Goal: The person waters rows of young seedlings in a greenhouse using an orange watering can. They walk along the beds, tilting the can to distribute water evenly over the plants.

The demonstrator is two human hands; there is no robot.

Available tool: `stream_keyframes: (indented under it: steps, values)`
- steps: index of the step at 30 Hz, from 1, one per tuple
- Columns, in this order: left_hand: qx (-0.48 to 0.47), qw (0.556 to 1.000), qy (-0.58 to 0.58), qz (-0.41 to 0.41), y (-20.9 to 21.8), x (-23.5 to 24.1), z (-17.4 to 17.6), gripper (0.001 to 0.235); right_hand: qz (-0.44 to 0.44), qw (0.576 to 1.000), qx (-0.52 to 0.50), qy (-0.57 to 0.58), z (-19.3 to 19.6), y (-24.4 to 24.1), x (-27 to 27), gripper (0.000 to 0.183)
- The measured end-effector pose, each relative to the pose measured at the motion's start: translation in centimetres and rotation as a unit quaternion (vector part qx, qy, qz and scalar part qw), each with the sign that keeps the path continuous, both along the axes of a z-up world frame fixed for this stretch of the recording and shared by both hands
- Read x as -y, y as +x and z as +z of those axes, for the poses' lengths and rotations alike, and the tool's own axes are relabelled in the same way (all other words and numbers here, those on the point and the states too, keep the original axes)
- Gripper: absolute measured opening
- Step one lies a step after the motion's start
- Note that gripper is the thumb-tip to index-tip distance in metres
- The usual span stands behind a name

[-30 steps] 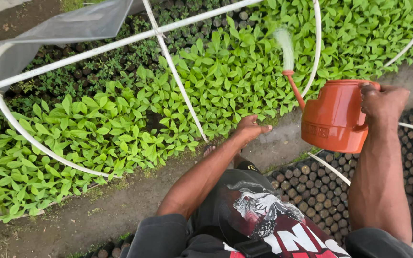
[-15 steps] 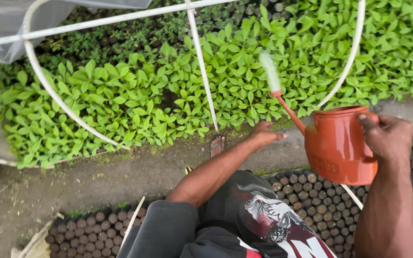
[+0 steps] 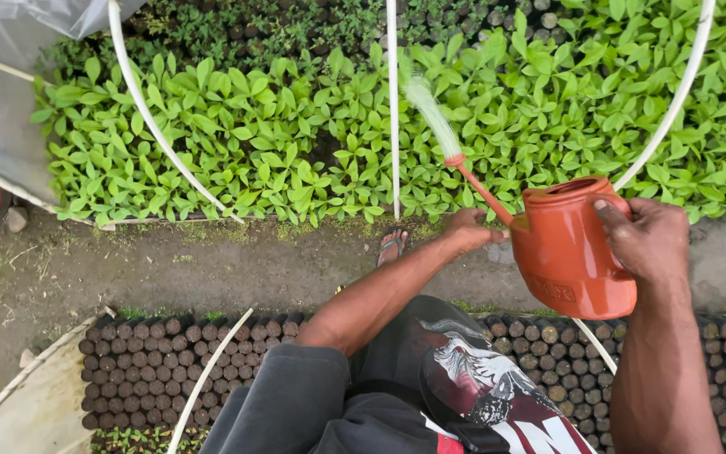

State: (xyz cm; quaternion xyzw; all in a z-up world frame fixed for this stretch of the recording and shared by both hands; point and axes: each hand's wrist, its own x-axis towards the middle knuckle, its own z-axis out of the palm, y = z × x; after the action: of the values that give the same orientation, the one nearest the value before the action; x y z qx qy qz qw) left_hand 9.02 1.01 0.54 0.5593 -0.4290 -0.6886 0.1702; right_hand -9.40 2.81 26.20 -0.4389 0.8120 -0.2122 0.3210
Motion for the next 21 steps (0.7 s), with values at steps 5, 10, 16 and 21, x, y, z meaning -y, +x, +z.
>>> stream_keyframes:
  steps: [5, 10, 16, 21]
  values:
    - [0.017, 1.0, -0.009, 0.006, 0.3, -0.4, 0.7, 0.101, 0.002, 1.0, -0.021, -0.011, -0.2, -0.4, -0.3, 0.03]
    - [0.014, 1.0, -0.005, 0.004, 0.0, -0.9, 0.9, 0.102, -0.04, 0.999, -0.035, -0.006, -0.9, -2.0, -1.3, 0.03]
    - [-0.003, 0.999, -0.025, -0.02, -1.0, -1.6, 0.1, 0.101, -0.035, 0.992, -0.104, -0.064, -3.2, -5.7, -3.3, 0.033]
    - [0.011, 0.999, -0.007, -0.048, -1.2, -2.1, 1.1, 0.101, -0.069, 0.978, -0.167, -0.108, -4.8, -8.8, -4.7, 0.032]
